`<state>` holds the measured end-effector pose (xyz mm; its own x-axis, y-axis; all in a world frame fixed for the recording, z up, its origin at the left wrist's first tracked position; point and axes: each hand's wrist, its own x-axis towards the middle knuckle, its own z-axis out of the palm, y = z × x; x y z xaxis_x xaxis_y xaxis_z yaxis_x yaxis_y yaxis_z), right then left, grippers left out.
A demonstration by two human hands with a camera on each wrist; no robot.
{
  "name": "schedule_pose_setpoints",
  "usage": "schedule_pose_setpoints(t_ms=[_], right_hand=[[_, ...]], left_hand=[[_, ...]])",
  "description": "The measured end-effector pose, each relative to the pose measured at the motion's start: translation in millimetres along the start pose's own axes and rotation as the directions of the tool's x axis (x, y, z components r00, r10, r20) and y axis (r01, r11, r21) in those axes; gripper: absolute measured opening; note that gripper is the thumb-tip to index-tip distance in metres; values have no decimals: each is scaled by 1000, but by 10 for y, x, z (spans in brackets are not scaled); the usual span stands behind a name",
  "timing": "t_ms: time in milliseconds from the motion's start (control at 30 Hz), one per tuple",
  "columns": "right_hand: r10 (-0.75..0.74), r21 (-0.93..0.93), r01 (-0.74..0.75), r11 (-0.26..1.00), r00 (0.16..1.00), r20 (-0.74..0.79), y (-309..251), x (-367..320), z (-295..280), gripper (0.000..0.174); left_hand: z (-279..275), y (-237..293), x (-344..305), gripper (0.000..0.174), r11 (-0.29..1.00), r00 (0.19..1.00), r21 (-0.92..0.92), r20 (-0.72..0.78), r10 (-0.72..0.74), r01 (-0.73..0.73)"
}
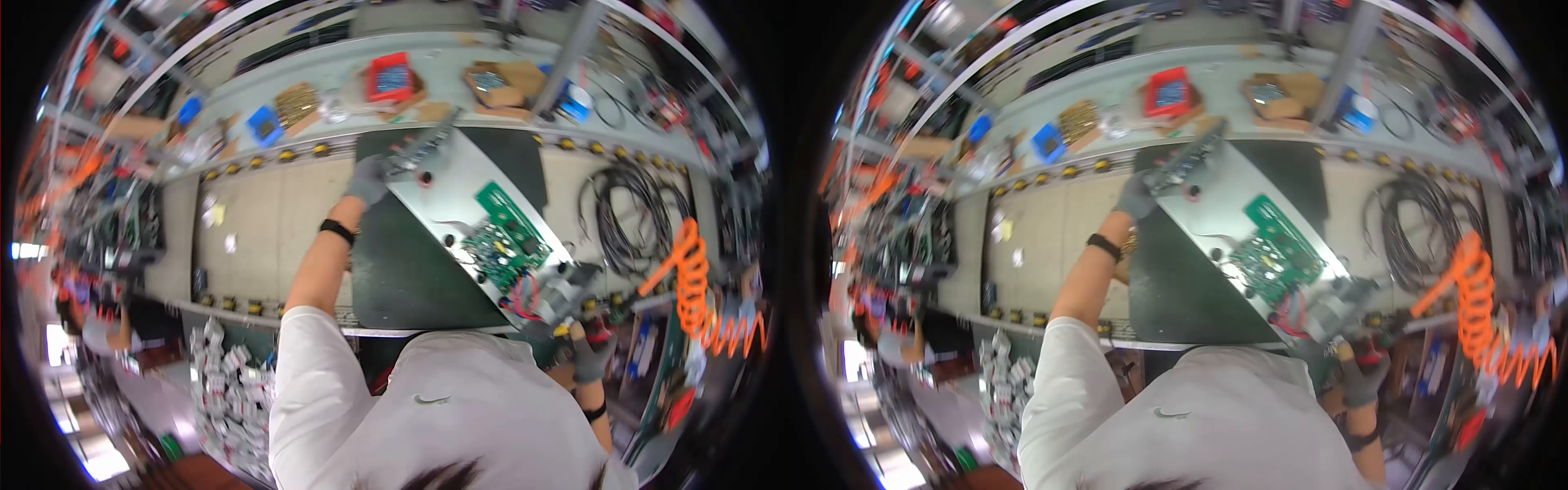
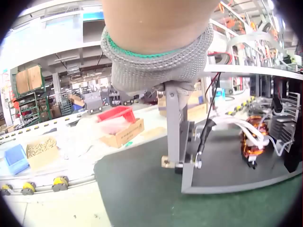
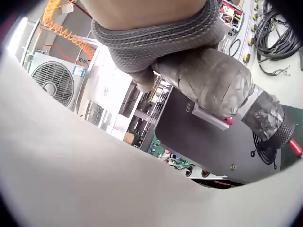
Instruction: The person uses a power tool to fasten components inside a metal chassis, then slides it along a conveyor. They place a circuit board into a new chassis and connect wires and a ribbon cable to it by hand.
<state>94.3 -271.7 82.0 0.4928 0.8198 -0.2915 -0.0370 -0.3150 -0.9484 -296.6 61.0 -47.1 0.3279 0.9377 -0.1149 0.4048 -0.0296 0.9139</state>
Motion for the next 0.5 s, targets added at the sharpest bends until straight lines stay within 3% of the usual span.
schedule_pose_setpoints(t_ms=[33,67,100,133,167,200,233,267,300,367,433,467,500], right_hand=[[-6,43,6,999,1000,-4,84,-28,22,28],[-34,59,35,998,999,-10,213,-11,0,28],[-69,70,69,995,998,-1,294,18,-34,27],[-76,84,83,993,994,-84,307,27,31,26],[-84,98,100,990,984,-156,285,70,108,25],[43,137,-30,990,995,-95,244,104,79,24],[61,197,-42,979,994,-89,211,159,134,22],[105,230,-92,969,994,-43,211,237,122,23],[145,263,-141,954,989,7,245,292,93,25],[112,236,-121,964,992,51,405,346,41,25],[91,216,-110,970,991,96,464,303,83,26],[59,176,-72,982,995,80,467,268,130,25],[25,137,-34,990,998,64,472,231,159,25]], left_hand=[[-4,-398,161,35,840,976,512,-14,217,-180],[-20,-735,350,33,992,992,-15,-8,122,-122],[-29,-917,522,31,848,998,-529,56,15,17],[-50,-965,663,31,841,995,-540,93,29,26],[-72,-1006,822,27,949,997,-313,39,62,-47],[-29,-1053,895,23,992,994,-61,-13,106,-107],[14,-886,870,23,992,995,-73,3,105,-104],[-19,-701,856,20,969,996,238,-34,80,-70],[-50,-566,856,16,850,994,526,-80,71,-18],[-3,-740,938,22,876,982,473,-104,156,-89],[114,-487,654,35,916,969,393,-246,15,86],[127,-461,425,53,915,975,399,-221,29,63],[187,-479,178,59,881,960,446,-278,-31,158]])
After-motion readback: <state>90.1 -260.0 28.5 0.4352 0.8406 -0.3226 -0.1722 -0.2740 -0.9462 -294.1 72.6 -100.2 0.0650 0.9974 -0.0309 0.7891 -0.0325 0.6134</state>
